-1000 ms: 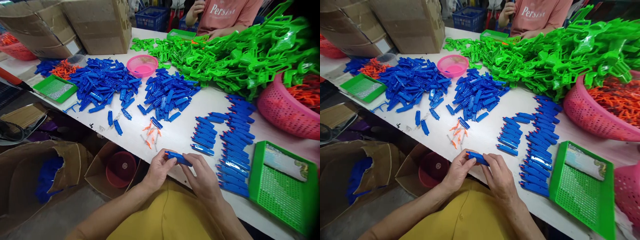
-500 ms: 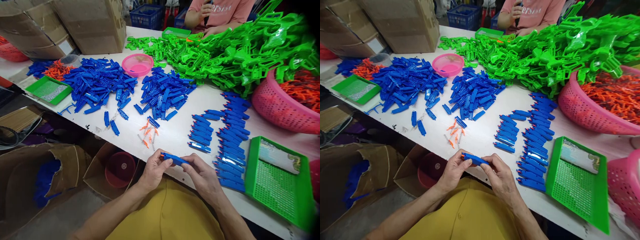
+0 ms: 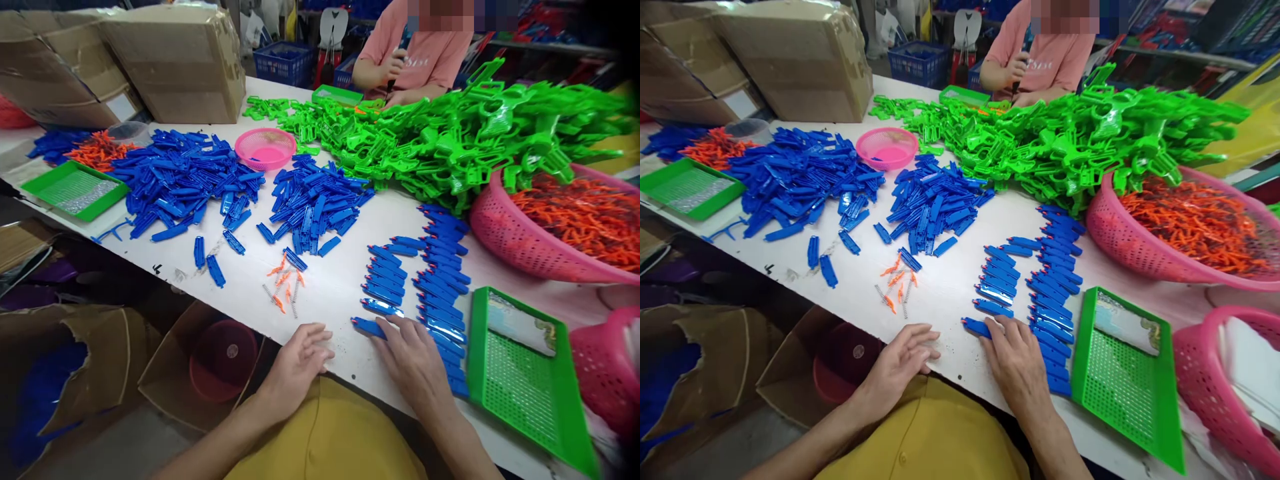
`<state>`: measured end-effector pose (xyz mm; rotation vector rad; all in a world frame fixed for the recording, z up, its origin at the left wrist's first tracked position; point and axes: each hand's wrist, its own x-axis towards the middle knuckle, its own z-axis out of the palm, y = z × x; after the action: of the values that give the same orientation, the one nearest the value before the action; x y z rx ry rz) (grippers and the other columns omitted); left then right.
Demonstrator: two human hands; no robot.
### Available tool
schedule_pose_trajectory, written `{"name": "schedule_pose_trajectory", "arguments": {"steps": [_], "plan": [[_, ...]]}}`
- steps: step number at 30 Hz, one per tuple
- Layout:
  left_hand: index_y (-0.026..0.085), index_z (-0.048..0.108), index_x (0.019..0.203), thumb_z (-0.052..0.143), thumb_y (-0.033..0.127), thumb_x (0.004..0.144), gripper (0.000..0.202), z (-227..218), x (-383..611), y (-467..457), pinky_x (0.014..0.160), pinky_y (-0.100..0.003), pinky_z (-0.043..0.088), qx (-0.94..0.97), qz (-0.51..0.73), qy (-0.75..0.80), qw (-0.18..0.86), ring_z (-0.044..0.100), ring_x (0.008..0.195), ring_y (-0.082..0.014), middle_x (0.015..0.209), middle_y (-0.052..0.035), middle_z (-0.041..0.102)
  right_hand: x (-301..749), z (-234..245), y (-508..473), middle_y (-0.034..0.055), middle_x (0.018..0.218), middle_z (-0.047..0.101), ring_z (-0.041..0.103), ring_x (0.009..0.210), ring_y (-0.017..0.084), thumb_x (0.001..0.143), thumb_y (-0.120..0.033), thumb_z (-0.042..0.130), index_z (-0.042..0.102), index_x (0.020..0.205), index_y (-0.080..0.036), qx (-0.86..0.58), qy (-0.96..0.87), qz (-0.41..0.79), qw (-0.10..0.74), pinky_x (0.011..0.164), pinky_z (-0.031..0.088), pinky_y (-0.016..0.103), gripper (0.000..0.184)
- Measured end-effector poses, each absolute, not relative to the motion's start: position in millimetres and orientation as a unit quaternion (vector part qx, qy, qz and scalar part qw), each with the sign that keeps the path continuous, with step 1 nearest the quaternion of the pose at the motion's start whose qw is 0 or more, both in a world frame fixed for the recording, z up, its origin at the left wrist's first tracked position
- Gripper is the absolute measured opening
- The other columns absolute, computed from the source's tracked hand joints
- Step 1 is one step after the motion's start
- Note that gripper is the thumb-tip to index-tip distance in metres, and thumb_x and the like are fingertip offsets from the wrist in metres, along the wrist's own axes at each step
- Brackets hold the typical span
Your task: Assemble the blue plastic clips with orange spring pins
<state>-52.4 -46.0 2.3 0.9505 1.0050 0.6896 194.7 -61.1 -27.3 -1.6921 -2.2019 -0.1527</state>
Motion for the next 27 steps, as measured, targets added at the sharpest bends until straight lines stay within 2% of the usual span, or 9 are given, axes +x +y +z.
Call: {"name": "schedule_pose_trajectory", "arguments": {"steps": [2,4,7,10,12,14,17,21,27], "plan": [[0.021,0.059,0.117,0.051,0.042,0.096,0.030,5.1,-65.7,-45.3,0.081,-0.033,0.053,0.470,0.301,0.468,0.685,0.065,0.101,-0.0204,0.124,-0.0116,0.064,203.3,-30.4,-60.9,0.0152,0.119,0.063,0.057,0.111,0.031,0.096,-0.030,0.054,0.059,0.125,-0.018,-0.617,-0.765,-0.088,0.161,0.095,0.048,0.050,0.032],[0.022,0.063,0.111,0.049,0.043,0.097,0.029,6.8,-78.2,-43.0,0.083,-0.033,0.052,0.494,0.299,0.492,0.651,0.065,0.100,-0.0207,0.114,-0.0095,0.068,207.9,-29.5,-57.9,0.0160,0.128,0.059,0.053,0.119,0.033,0.096,-0.033,0.053,0.055,0.130,-0.018,-0.612,-0.769,-0.094,0.158,0.101,0.044,0.052,0.037],[0.023,0.064,0.111,0.047,0.046,0.097,0.032,7.7,-88.2,-38.2,0.092,-0.037,0.051,0.507,0.303,0.510,0.625,0.064,0.104,-0.0221,0.108,-0.0077,0.069,218.3,-20.1,-40.9,0.0158,0.132,0.057,0.050,0.125,0.031,0.097,-0.037,0.051,0.051,0.134,-0.017,-0.592,-0.785,-0.065,0.171,0.105,0.043,0.049,0.042],[0.026,0.060,0.122,0.045,0.046,0.098,0.034,7.7,-77.8,-29.8,0.105,-0.042,0.045,0.549,0.287,0.494,0.610,0.060,0.118,-0.0233,0.126,-0.0076,0.064,243.4,-7.5,-4.3,0.0155,0.128,0.060,0.051,0.123,0.030,0.098,-0.029,0.045,0.055,0.129,-0.016,-0.607,-0.774,-0.089,0.155,0.105,0.041,0.048,0.035],[0.027,0.054,0.133,0.045,0.045,0.098,0.041,6.7,-56.9,-18.0,0.112,-0.044,0.040,0.589,0.287,0.473,0.589,0.053,0.129,-0.0244,0.145,-0.0086,0.053,265.4,-2.1,27.7,0.0178,0.128,0.060,0.050,0.123,0.032,0.096,-0.026,0.044,0.059,0.121,-0.015,-0.638,-0.752,-0.119,0.115,0.104,0.040,0.051,0.032],[0.023,0.047,0.141,0.044,0.044,0.098,0.048,4.3,-27.2,2.1,0.118,-0.045,0.033,0.624,0.307,0.448,0.562,0.041,0.141,-0.0254,0.154,-0.0116,0.043,286.1,-0.1,59.6,0.0214,0.132,0.058,0.048,0.125,0.035,0.094,-0.027,0.045,0.061,0.115,-0.013,-0.664,-0.735,-0.118,0.068,0.101,0.039,0.054,0.030],[0.014,0.040,0.146,0.042,0.042,0.098,0.055,-2.1,23.3,46.5,0.123,-0.045,0.024,0.647,0.339,0.445,0.518,0.032,0.148,-0.0247,0.157,-0.0171,0.037,307.8,-1.6,96.1,0.0234,0.135,0.057,0.045,0.126,0.038,0.090,-0.026,0.048,0.062,0.109,-0.014,-0.674,-0.732,-0.095,0.027,0.101,0.034,0.058,0.026],[0.007,0.040,0.145,0.045,0.036,0.095,0.058,-12.5,81.0,106.1,0.125,-0.047,0.017,0.650,0.368,0.465,0.476,0.025,0.150,-0.0277,0.158,-0.0231,0.034,319.1,-7.7,119.6,0.0198,0.112,0.069,0.053,0.115,0.035,0.088,-0.026,0.051,0.064,0.097,-0.017,-0.670,-0.740,-0.060,0.012,0.098,0.035,0.058,0.018],[0.009,0.037,0.147,0.042,0.043,0.096,0.062,-20.9,137.7,125.8,0.124,-0.047,0.018,0.629,0.383,0.465,0.491,0.024,0.151,-0.0284,0.159,-0.0219,0.032,313.3,-13.1,135.7,0.0145,0.102,0.070,0.061,0.099,0.030,0.090,-0.032,0.049,0.062,0.098,-0.019,-0.661,-0.749,-0.024,0.032,0.090,0.043,0.047,0.021]]}}
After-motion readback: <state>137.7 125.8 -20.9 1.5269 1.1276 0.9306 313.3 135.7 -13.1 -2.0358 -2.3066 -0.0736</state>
